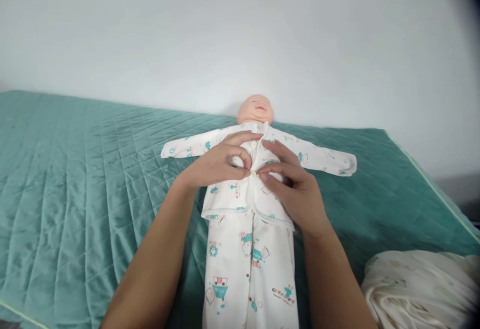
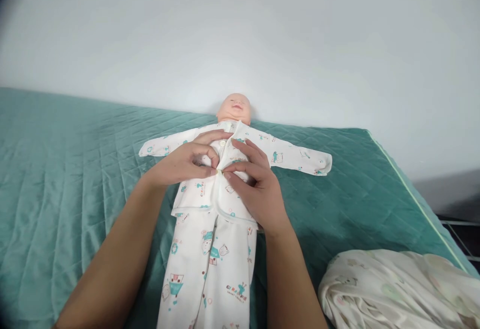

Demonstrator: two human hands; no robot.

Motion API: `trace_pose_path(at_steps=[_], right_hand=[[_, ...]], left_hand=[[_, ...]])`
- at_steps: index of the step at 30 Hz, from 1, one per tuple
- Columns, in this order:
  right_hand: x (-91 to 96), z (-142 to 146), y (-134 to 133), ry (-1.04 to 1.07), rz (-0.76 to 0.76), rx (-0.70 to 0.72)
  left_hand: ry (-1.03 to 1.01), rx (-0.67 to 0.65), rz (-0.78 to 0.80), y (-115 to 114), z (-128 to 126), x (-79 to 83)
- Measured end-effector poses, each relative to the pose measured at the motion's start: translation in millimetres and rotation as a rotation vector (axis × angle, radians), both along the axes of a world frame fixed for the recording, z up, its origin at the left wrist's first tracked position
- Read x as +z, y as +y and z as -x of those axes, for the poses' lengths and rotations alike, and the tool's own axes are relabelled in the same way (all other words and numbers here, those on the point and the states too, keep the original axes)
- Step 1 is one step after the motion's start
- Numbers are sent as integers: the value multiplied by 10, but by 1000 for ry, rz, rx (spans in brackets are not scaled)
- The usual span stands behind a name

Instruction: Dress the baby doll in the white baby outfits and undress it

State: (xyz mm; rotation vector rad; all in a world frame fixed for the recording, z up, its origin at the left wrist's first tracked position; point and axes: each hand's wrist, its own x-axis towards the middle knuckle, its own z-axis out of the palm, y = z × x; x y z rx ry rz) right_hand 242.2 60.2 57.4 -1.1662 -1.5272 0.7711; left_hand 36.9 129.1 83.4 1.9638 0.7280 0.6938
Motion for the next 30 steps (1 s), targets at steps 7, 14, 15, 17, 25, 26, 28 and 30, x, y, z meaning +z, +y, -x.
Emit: trace_pose_path(at_steps=[7,14,15,17,25,26,28,30], right_hand=[[-16,-8,4,-4,-26,14],[-20,-7,9,-2,-26,9],[-22,-8,10,-6,-28,10],[-28,-10,13,-11,-32,12],[-31,-21,19,-3,-43,16],[-29,-24,18,-7,-43,22],[-25,-31,18,-16,-47,32],[-23,-34,17,-18,-51,34]], left_hand=[[-25,-32,47,20,18,-4],[-51,-42,53,37,25,-27],[-54,-36,58,39,22,-30],[-58,-22,68,44,16,-37],[-60,-7,86,33,46,-19],[-62,-3,91,30,54,-16],[-62,-3,100,28,68,-13],[-59,-12,110,27,74,-11]])
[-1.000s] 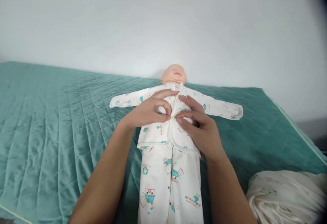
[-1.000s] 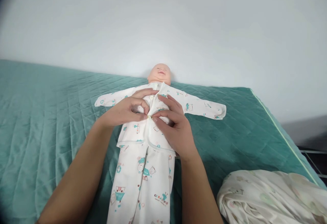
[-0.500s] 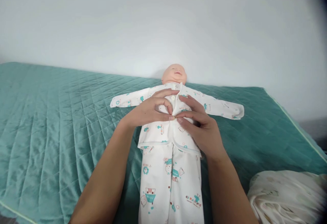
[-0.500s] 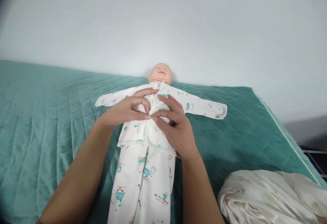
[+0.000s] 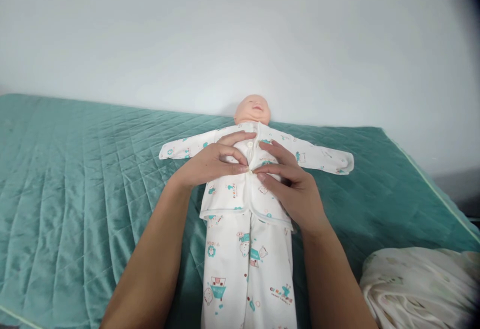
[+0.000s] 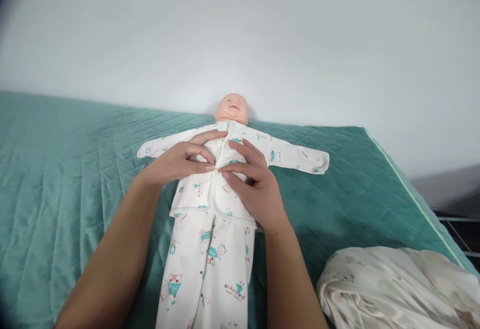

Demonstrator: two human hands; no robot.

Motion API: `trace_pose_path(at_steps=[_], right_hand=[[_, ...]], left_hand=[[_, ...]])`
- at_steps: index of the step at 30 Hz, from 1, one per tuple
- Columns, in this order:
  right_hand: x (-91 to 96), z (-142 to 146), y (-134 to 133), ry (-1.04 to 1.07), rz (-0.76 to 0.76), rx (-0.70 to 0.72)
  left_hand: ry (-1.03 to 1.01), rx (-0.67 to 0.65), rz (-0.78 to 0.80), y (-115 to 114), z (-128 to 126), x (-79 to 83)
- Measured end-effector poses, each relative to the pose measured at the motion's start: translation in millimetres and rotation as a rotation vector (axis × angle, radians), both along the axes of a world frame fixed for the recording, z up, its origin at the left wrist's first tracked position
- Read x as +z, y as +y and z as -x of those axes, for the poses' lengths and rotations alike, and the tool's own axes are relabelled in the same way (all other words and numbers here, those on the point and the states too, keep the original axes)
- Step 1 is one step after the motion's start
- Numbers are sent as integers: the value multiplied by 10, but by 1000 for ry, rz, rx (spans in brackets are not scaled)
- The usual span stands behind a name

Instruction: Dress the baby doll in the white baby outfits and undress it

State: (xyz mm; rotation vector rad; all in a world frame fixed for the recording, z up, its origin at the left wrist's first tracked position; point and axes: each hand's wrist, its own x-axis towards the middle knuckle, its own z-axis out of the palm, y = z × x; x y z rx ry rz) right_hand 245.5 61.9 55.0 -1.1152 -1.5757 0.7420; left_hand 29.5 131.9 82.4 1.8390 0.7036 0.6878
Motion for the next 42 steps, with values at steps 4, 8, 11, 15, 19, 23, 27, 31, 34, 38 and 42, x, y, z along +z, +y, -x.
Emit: trace_pose_path(at_steps=[4,8,11,15,19,23,27,31,34,38,42], right_hand=[[2,5,-5,2,6,-8],[-2,1,-3,-3,-5,2],[-10,-9,1,-15,-14,18],[-12,-19,0,-17,-20,30],[-3,-18,-5,-13,-14,32],[9,-14,-7,-13,-6,30],[16,-12,-8,-12,0,27],[18,-12,-9,-11,6,23],[22,-9,-12,-5,12,21],[29,-2,-15,4,12,16],[24,-1,-12,6,11,14]], left_hand=[[5,-9,-1,4,-2,1],[8,-4,-13,12,-7,-11],[2,-12,-22,17,-5,-24],[-6,-17,-35,23,3,-36],[-2,-31,-38,28,13,-39],[-2,-34,-37,28,12,-36],[-20,-28,-30,28,2,-43],[-37,-22,-23,31,2,-56],[-39,-27,-29,34,8,-61],[-47,-41,-46,37,18,-65],[-53,-46,-46,43,22,-73]])
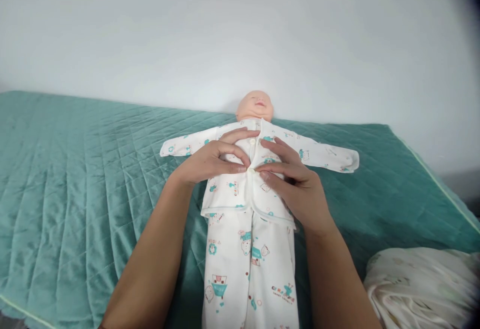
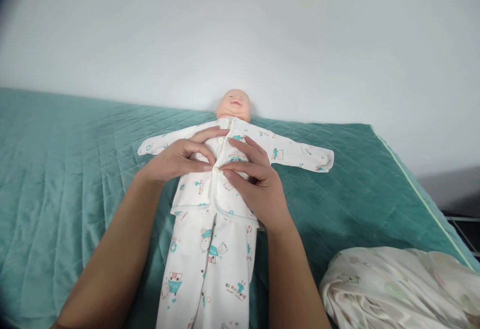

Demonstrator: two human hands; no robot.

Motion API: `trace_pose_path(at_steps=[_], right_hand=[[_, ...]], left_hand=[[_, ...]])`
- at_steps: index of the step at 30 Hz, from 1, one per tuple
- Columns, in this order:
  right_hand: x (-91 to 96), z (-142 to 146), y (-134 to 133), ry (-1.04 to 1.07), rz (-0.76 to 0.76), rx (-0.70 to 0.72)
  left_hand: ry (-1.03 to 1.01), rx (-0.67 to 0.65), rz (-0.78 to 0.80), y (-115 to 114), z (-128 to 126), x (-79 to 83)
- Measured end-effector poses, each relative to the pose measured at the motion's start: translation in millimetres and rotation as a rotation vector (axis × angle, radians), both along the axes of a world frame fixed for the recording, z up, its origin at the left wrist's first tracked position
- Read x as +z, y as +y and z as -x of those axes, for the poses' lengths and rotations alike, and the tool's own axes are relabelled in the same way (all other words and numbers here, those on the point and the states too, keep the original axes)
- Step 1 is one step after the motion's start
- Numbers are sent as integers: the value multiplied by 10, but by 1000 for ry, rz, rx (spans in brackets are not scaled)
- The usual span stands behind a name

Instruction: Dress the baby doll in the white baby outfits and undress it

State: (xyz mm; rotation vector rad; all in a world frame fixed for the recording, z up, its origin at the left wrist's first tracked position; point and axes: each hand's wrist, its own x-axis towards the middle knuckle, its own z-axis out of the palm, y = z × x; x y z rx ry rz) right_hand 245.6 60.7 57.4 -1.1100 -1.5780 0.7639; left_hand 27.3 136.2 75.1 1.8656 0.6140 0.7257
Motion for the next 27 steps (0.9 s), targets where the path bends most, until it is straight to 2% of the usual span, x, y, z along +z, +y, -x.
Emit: trace_pose_path(at_steps=[20,27], right_hand=[[-10,-11,6,-19,-5,7],[-13,-14,6,-16,-7,14]], left_hand=[[0,19,-26,4,-23,2],[-17,32,10,-8,-33,-3]])
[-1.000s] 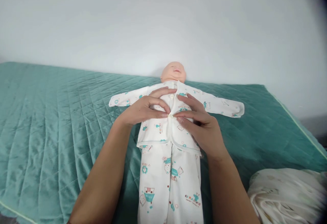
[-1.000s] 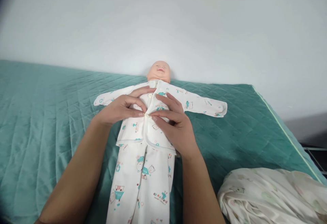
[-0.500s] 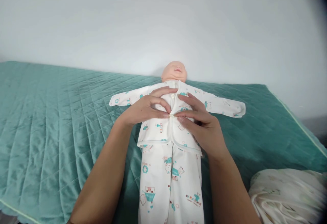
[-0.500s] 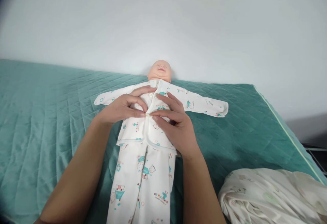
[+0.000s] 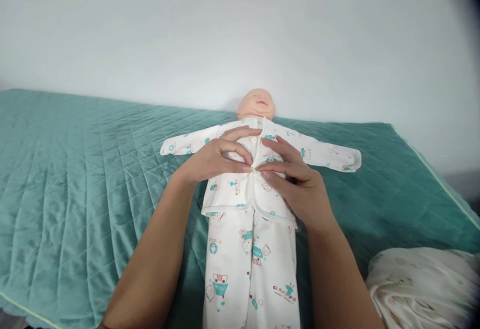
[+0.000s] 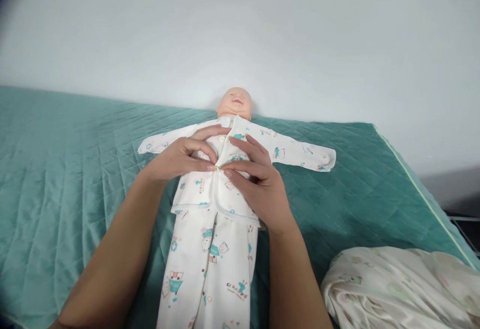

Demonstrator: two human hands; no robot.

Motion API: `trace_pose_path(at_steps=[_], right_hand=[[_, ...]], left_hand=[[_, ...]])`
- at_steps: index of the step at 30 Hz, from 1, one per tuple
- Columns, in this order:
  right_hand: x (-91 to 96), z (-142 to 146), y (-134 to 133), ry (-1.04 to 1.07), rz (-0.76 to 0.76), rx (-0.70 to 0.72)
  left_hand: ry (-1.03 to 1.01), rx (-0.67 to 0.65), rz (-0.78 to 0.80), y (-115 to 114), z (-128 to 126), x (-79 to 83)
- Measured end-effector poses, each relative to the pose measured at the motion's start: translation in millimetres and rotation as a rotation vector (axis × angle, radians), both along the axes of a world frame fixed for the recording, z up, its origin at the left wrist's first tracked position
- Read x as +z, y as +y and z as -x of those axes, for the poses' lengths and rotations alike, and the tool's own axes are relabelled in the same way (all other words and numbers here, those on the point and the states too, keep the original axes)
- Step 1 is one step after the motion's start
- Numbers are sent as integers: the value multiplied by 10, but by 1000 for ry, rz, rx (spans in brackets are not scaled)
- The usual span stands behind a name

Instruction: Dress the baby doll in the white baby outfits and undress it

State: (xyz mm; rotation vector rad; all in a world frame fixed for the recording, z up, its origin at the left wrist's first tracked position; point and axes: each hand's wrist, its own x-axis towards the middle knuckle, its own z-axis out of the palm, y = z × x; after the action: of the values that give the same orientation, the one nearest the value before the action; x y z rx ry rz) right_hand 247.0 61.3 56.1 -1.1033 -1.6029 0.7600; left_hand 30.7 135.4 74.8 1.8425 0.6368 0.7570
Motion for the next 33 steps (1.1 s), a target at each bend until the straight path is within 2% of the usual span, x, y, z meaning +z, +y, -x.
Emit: trace_pose_path(at_steps=[6,12,20,27,31,33], right_hand=[[5,6,-4,5,-3,3],[-6,3,2,-15,-16,5],[-6,31,6,8,-15,-16],[12,52,-12,116,46,-65],[-6,58,-2,252,64,-88],[-12,57,4,248,68,-96]], left_hand=[[39,-5,-13,-20,-5,43],[144,23,-134,-69,-54,108],[80,33,-197,-80,-100,82],[67,13,-195,-60,-77,46],[101,-22,-317,-41,-89,50],[154,-16,-379,-57,-117,65]])
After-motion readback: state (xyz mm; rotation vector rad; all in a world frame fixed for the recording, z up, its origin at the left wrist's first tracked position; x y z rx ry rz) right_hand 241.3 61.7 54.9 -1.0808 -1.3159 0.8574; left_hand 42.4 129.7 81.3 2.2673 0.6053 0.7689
